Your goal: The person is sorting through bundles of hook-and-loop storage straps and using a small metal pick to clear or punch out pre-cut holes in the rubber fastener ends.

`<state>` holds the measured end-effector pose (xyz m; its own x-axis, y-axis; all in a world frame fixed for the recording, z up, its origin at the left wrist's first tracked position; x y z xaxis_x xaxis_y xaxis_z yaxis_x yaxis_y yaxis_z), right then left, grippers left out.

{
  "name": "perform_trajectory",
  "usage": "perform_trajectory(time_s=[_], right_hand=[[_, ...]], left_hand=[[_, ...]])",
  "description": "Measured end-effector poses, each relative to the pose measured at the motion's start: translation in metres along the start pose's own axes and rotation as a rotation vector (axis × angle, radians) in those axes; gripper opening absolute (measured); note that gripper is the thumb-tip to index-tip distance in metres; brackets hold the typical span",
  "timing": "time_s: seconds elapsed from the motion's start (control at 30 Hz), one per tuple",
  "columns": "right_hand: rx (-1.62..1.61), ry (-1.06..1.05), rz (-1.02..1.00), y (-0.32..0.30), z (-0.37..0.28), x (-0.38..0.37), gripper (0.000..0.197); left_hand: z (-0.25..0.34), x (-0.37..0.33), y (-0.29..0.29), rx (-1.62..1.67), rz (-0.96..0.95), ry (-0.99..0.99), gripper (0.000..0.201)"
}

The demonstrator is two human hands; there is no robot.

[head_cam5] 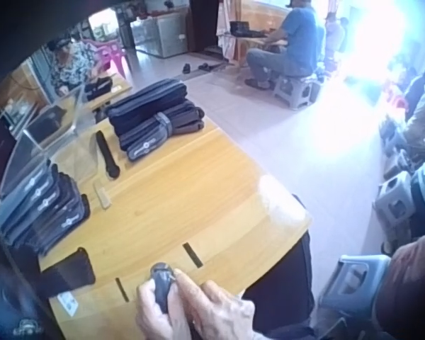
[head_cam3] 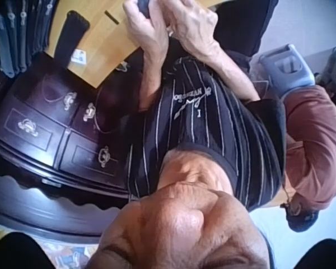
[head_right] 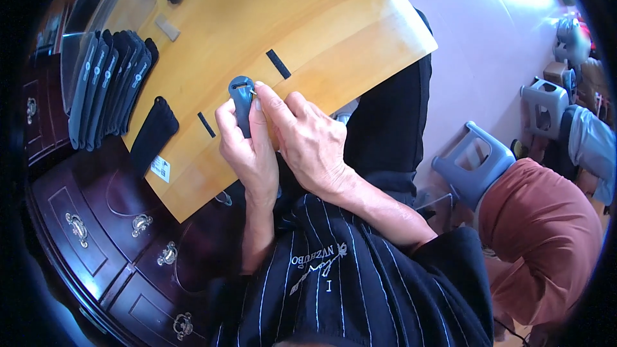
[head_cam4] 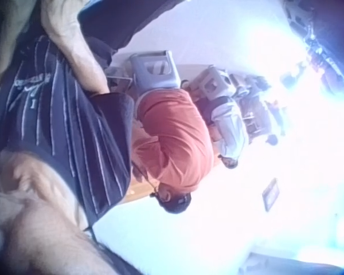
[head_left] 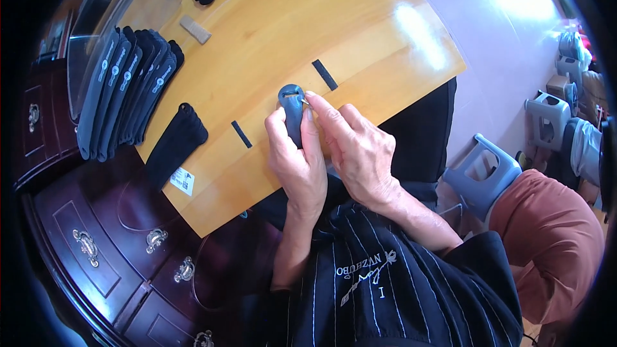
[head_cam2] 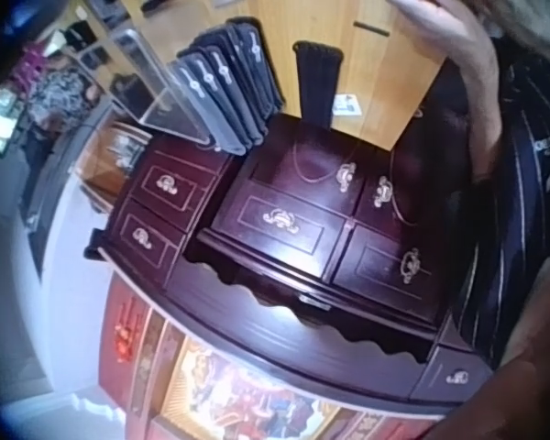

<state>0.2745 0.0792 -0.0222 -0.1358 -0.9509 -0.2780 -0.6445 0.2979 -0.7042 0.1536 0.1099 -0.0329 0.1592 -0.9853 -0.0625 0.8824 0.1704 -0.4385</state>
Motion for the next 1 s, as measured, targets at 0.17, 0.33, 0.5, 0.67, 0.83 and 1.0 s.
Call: perform_trajectory(time_s=[0.17,0.33,0.5,0.67,0.83,1.0], right_hand=[[-0.437,0.148,-0.088,0.005,0.026,0.001,0.042],[-0.330,-0.146,-0.126,-0.019,0.009,-0.008,0.037],[-0.275,-0.205,-0.292,-0.039,0.011,-0.013,0.036],[-0.110,-0.225,-0.417,-0.045,0.008,-0.015,0.037],[-0.246,-0.233,-0.333,-0.049,0.018,-0.015,0.038],[-0.265,-0.321,-0.586,-0.042,0.014,-0.016,0.034]], left_hand=[[0.008,0.010,0.006,-0.024,-0.077,0.030,0.018],[-0.001,0.015,-0.002,0.100,-0.151,-0.168,0.018],[-0.001,0.014,-0.002,0.051,-0.370,-0.288,0.017],[0.007,0.011,0.003,0.006,-0.415,-0.238,0.017],[0.013,0.010,-0.001,-0.091,-0.538,-0.239,0.019],[0.029,0.008,-0.008,-0.092,-0.729,0.010,0.029]])
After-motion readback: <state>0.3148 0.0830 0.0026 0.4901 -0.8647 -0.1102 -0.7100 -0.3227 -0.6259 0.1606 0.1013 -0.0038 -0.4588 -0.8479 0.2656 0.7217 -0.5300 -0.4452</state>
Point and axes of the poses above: each hand's wrist, its own x-axis away from the middle knuckle, its own y-axis out of the palm, z = x × y, the point moved 9 cm from there along -x, towards the middle knuckle, and after that the axes turned 11 degrees about -y, right-handed, at the moved point
